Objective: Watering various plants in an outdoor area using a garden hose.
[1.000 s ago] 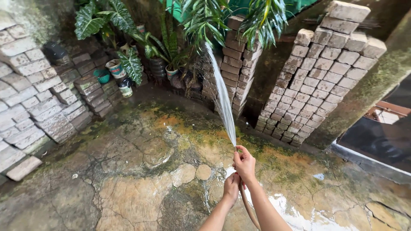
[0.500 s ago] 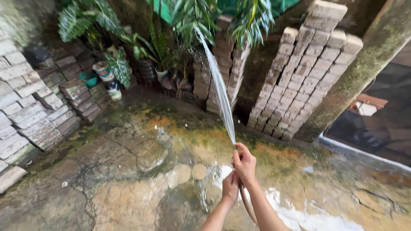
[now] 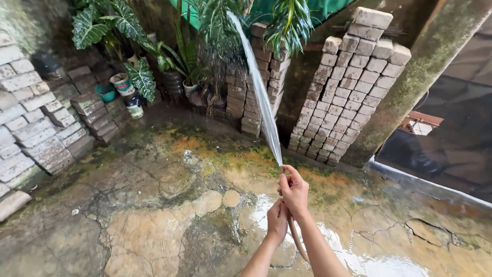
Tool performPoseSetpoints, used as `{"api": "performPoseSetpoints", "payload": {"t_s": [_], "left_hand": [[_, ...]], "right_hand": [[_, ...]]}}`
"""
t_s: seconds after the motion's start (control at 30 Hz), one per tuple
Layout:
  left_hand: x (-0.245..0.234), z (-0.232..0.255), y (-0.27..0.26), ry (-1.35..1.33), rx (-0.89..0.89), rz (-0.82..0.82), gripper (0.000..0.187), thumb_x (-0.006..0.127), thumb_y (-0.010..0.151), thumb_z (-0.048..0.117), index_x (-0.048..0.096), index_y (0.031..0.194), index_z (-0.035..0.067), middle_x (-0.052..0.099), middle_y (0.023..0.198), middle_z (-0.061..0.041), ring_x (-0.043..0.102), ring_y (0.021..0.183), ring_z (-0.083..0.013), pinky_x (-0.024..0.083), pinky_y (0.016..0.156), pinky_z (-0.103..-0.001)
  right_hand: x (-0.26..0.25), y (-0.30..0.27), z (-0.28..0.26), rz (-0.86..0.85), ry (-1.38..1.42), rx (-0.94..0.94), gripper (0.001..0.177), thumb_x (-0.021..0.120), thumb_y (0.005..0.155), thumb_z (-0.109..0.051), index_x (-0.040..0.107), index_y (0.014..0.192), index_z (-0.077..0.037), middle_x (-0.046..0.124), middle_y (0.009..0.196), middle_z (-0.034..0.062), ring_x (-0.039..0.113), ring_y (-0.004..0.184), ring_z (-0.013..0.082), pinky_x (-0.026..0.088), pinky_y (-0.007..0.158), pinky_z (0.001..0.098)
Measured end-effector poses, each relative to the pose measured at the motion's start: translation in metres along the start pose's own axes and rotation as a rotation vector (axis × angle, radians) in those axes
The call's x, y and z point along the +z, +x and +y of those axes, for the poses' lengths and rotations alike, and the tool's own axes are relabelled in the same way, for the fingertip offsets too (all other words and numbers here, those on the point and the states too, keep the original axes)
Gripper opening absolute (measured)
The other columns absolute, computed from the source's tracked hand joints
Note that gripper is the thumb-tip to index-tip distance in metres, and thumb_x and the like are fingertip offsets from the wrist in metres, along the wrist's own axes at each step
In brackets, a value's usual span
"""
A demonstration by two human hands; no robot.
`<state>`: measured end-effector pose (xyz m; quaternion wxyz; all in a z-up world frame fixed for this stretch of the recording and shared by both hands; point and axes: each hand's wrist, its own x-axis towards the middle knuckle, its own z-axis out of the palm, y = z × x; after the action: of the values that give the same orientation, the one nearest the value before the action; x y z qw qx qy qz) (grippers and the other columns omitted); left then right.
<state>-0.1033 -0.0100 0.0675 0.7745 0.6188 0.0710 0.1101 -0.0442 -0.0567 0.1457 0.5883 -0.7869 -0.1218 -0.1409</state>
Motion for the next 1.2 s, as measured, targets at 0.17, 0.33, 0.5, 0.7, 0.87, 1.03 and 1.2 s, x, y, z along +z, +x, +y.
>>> {"api": "performPoseSetpoints", "payload": {"t_s": [0.17,0.33,0.5,0.7,0.87,1.03,1.2], "left_hand": [[0.003,0.005,-0.018,-0.035,0.019,-0.032,0.041,0.045,0.108,0.031,0.062,0.08,0.007,0.063,0.064,-0.006,0.055,0.056,-0.0158,0.04,0.052,-0.029],[-0.002,0.012,-0.026,-0.039,0.029,-0.069,0.041,0.045,0.108,0.032,0.064,0.082,0.006,0.065,0.066,-0.007,0.058,0.057,-0.017,0.043,0.052,-0.03],[-0.015,0.022,-0.031,0.002,0.039,-0.107,0.044,0.043,0.109,0.033,0.061,0.077,0.008,0.061,0.062,-0.006,0.054,0.055,-0.0165,0.041,0.051,-0.029],[-0.032,0.012,-0.032,0.0,0.06,-0.107,0.044,0.044,0.108,0.036,0.061,0.079,0.008,0.061,0.063,-0.005,0.054,0.055,-0.0159,0.04,0.05,-0.03],[-0.042,0.015,-0.043,-0.028,-0.007,-0.103,0.04,0.045,0.108,0.033,0.062,0.082,0.008,0.061,0.065,-0.004,0.051,0.056,-0.0148,0.038,0.052,-0.029],[-0.048,0.011,-0.046,-0.031,-0.029,-0.083,0.039,0.046,0.107,0.032,0.062,0.08,0.008,0.062,0.066,-0.004,0.052,0.057,-0.0148,0.038,0.052,-0.029],[-0.049,0.017,-0.044,-0.028,0.001,-0.103,0.041,0.045,0.107,0.032,0.062,0.079,0.008,0.061,0.064,-0.004,0.053,0.055,-0.0151,0.039,0.051,-0.029]], "right_hand": [[-0.013,-0.016,-0.02,0.002,-0.005,0.022,0.026,0.062,0.098,-0.011,0.07,0.123,-0.013,0.07,0.065,0.0029,0.071,0.052,0.0121,0.06,0.048,0.0237],[-0.014,-0.026,-0.031,0.031,-0.011,-0.009,0.025,0.062,0.098,-0.012,0.07,0.121,-0.012,0.071,0.063,0.0036,0.07,0.05,0.0121,0.059,0.047,0.024],[-0.007,-0.032,-0.039,0.05,0.018,0.054,0.027,0.063,0.097,-0.01,0.07,0.123,-0.013,0.071,0.065,0.0045,0.07,0.052,0.013,0.059,0.047,0.0254],[0.008,-0.043,-0.048,0.057,-0.009,0.053,0.027,0.063,0.097,-0.01,0.07,0.124,-0.013,0.07,0.063,0.0032,0.071,0.053,0.012,0.058,0.047,0.024],[0.017,-0.05,-0.046,0.04,-0.029,0.071,0.027,0.064,0.097,-0.009,0.071,0.123,-0.013,0.07,0.063,0.003,0.068,0.05,0.0118,0.058,0.046,0.0242],[0.023,-0.055,-0.046,0.023,-0.032,0.096,0.027,0.064,0.097,-0.01,0.072,0.123,-0.013,0.071,0.064,0.0037,0.069,0.05,0.012,0.059,0.046,0.0245],[0.024,-0.054,-0.055,0.035,-0.043,0.114,0.028,0.064,0.098,-0.01,0.071,0.124,-0.015,0.07,0.064,0.0034,0.068,0.051,0.0122,0.06,0.048,0.0248]]}}
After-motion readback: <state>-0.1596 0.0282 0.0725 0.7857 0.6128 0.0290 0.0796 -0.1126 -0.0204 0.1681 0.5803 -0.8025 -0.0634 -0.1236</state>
